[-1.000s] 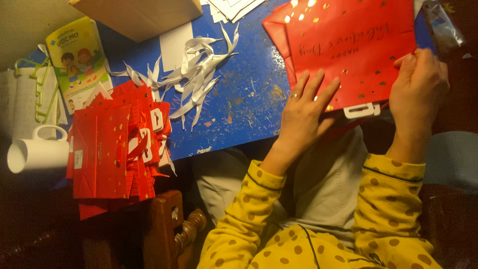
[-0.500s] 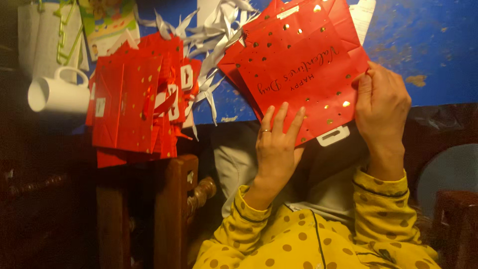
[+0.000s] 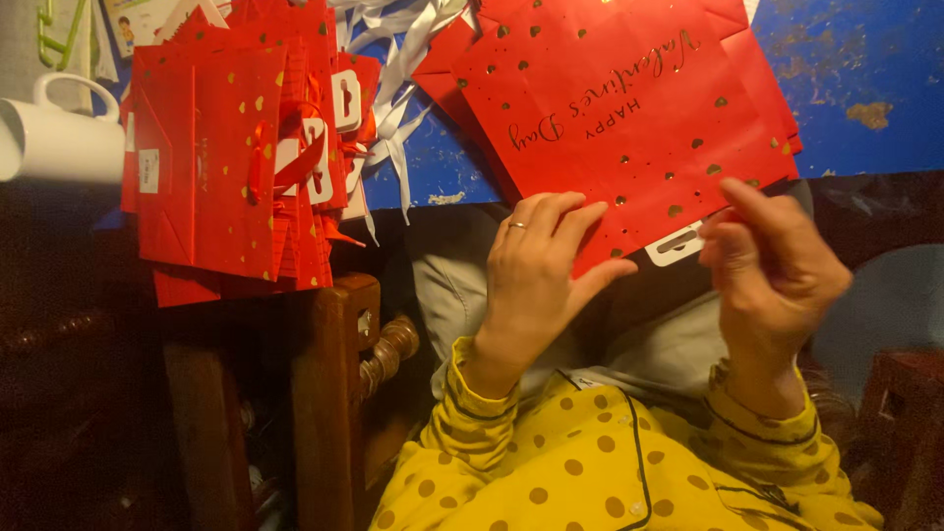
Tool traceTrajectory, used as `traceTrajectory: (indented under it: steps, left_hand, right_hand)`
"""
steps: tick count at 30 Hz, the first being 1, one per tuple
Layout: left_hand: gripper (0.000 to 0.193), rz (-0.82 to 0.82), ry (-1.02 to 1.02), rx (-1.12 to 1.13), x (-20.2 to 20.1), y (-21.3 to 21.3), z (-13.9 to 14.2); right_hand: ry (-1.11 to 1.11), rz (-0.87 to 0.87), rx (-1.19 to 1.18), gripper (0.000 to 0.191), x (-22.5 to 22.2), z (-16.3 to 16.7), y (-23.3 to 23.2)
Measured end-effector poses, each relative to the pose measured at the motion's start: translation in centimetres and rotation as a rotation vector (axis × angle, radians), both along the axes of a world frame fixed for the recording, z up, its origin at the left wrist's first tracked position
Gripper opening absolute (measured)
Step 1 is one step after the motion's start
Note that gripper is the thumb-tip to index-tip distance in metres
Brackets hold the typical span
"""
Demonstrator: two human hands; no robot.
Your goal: The person threads red and white ribbons through the handles of red Valentine's Day gift bags and ties them into bows. They repeat this process for several bags, stacking the finished ones on the table.
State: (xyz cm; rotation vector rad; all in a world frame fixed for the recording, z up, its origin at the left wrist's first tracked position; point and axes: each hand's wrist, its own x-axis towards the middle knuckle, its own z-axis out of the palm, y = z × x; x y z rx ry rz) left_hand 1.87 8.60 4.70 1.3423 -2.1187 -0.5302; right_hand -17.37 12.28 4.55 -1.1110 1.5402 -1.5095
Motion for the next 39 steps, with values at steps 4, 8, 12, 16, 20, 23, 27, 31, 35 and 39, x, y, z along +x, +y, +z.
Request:
traceTrajectory:
  steps: [4,8,12,16,20,23,27,31,35,39]
  left_hand:
    - [0.044,0.015,-0.020,-0.023,-0.5,0.1,0.5]
    - [0.025,0.073,0.189,0.038,-0.7,-0.2,0.2]
    - [0.014,0.080,0.306,0.107,-0.4,-1.0,-0.1]
    - [0.012,0.079,0.338,0.156,-0.3,-1.6,0.0]
    - [0.012,0.153,0.270,0.267,-0.7,-1.9,-0.1]
    - [0.012,0.191,0.328,0.367,-0.9,-2.4,-0.3]
    - [0.011,0.219,0.371,0.371,-0.9,-2.5,-0.5]
    - [0.013,0.174,0.337,0.293,-0.9,-2.1,-0.5]
    - [0.014,0.136,0.330,0.214,-0.9,-2.1,-0.2]
    - [0.015,0.116,0.316,0.250,-0.7,-2.1,0.1]
  right_hand:
    - [-0.070,0.064,-0.066,0.018,0.2,-0.5,0.5]
    - [-0.014,0.025,-0.157,0.010,-0.2,0.0,1.0]
    - [0.249,0.083,-0.219,0.013,0.7,0.2,0.6]
    - [0.509,0.086,-0.148,0.019,1.9,-0.2,0.0]
    - [0.748,0.169,-0.124,0.014,1.4,-0.7,-0.4]
    - [0.810,0.181,-0.074,0.013,1.3,-1.5,-0.6]
    - [0.797,0.165,-0.049,0.016,1.6,-2.7,-1.1]
    - [0.805,0.161,-0.037,0.015,1.6,-3.4,-1.4]
    - [0.839,0.187,-0.029,0.024,1.3,-3.2,-1.4]
    - [0.819,0.203,-0.029,0.032,1.4,-3.0,-1.3]
